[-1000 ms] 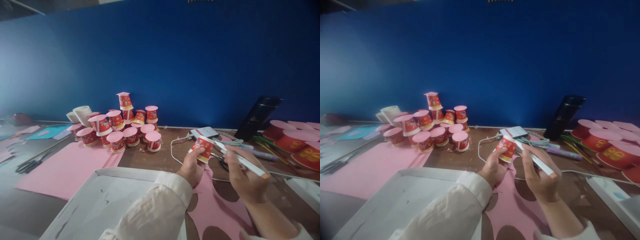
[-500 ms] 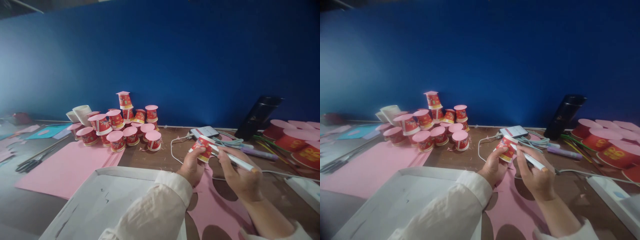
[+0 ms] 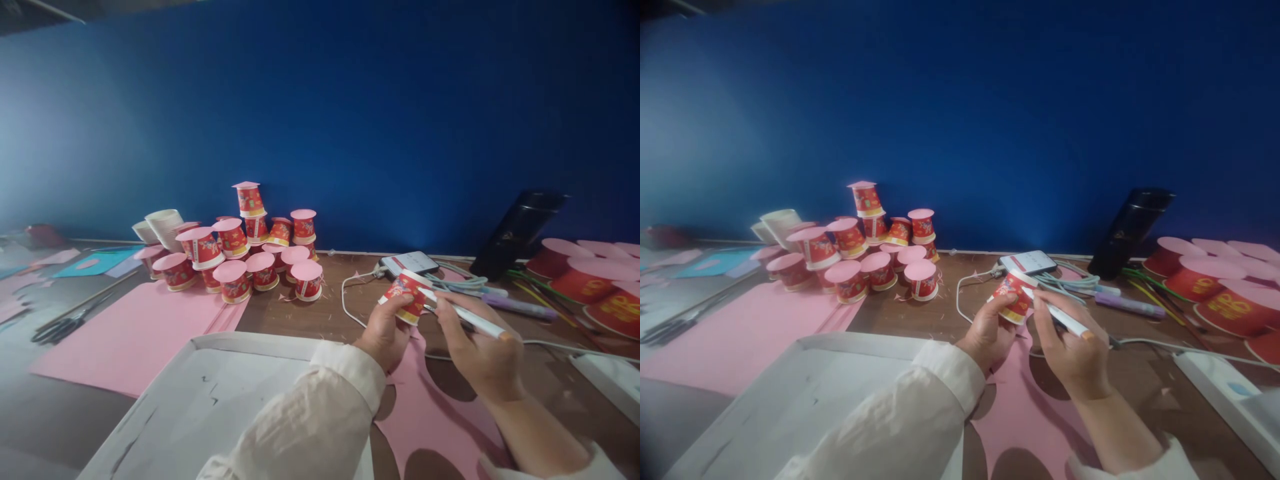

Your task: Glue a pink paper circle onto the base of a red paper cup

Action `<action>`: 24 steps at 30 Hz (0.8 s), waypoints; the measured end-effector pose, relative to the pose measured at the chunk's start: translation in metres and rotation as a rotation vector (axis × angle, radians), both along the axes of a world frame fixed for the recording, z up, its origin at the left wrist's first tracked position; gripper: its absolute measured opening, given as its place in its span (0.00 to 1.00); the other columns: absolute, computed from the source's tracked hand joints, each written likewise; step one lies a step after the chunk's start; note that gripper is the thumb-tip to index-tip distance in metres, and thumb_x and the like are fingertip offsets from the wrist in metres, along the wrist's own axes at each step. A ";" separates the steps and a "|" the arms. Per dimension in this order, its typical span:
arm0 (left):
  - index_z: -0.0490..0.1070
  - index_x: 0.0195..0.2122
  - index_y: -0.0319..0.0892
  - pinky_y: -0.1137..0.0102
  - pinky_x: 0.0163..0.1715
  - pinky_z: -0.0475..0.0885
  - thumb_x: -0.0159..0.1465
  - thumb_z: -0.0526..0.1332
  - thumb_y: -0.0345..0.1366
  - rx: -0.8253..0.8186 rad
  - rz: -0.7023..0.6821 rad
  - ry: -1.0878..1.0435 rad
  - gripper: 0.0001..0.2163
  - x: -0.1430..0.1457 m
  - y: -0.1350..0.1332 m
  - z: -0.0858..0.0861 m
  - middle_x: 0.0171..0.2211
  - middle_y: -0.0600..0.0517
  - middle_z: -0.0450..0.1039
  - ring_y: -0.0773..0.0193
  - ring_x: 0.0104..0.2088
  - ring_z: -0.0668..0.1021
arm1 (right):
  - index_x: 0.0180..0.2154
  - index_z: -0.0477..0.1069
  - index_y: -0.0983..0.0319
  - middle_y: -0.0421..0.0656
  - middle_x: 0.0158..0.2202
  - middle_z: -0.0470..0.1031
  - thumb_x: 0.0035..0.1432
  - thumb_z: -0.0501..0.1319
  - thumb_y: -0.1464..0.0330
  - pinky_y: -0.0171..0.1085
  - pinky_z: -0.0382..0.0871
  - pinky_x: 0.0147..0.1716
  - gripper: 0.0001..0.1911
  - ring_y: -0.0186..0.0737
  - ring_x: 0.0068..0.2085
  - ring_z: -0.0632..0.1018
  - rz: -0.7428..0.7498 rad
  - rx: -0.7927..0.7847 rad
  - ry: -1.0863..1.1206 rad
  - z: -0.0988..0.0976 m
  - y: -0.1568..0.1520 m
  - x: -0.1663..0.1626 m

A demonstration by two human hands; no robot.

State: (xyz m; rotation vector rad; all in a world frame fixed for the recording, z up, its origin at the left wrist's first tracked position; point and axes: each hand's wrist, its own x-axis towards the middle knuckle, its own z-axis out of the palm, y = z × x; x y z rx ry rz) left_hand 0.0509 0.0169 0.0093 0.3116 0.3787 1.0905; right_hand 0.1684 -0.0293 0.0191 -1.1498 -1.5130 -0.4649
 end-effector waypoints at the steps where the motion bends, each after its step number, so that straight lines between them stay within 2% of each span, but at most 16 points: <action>1: 0.82 0.37 0.39 0.66 0.55 0.72 0.48 0.74 0.30 -0.003 -0.001 0.004 0.14 0.000 0.000 0.000 0.39 0.46 0.82 0.57 0.44 0.81 | 0.46 0.79 0.59 0.45 0.42 0.85 0.65 0.65 0.71 0.42 0.79 0.50 0.08 0.44 0.42 0.85 -0.003 -0.002 -0.002 0.000 0.000 0.000; 8: 0.81 0.38 0.38 0.67 0.55 0.71 0.48 0.74 0.31 -0.026 -0.014 0.012 0.15 0.002 0.002 -0.003 0.39 0.46 0.83 0.58 0.43 0.81 | 0.45 0.80 0.59 0.45 0.42 0.85 0.65 0.65 0.70 0.43 0.79 0.51 0.07 0.45 0.43 0.85 -0.016 -0.024 0.031 -0.003 0.000 0.001; 16: 0.81 0.40 0.39 0.65 0.56 0.71 0.48 0.74 0.31 -0.023 -0.010 0.011 0.16 0.001 0.001 -0.003 0.41 0.45 0.83 0.54 0.48 0.81 | 0.44 0.80 0.59 0.45 0.41 0.85 0.66 0.65 0.69 0.43 0.79 0.49 0.07 0.45 0.42 0.86 -0.054 -0.004 -0.012 -0.001 0.000 0.000; 24: 0.82 0.38 0.38 0.67 0.53 0.73 0.50 0.72 0.29 -0.051 -0.011 0.007 0.13 0.001 0.002 -0.002 0.39 0.46 0.83 0.57 0.43 0.82 | 0.44 0.80 0.60 0.46 0.41 0.85 0.65 0.65 0.69 0.43 0.79 0.48 0.07 0.46 0.42 0.85 -0.044 -0.010 0.001 -0.005 0.001 0.003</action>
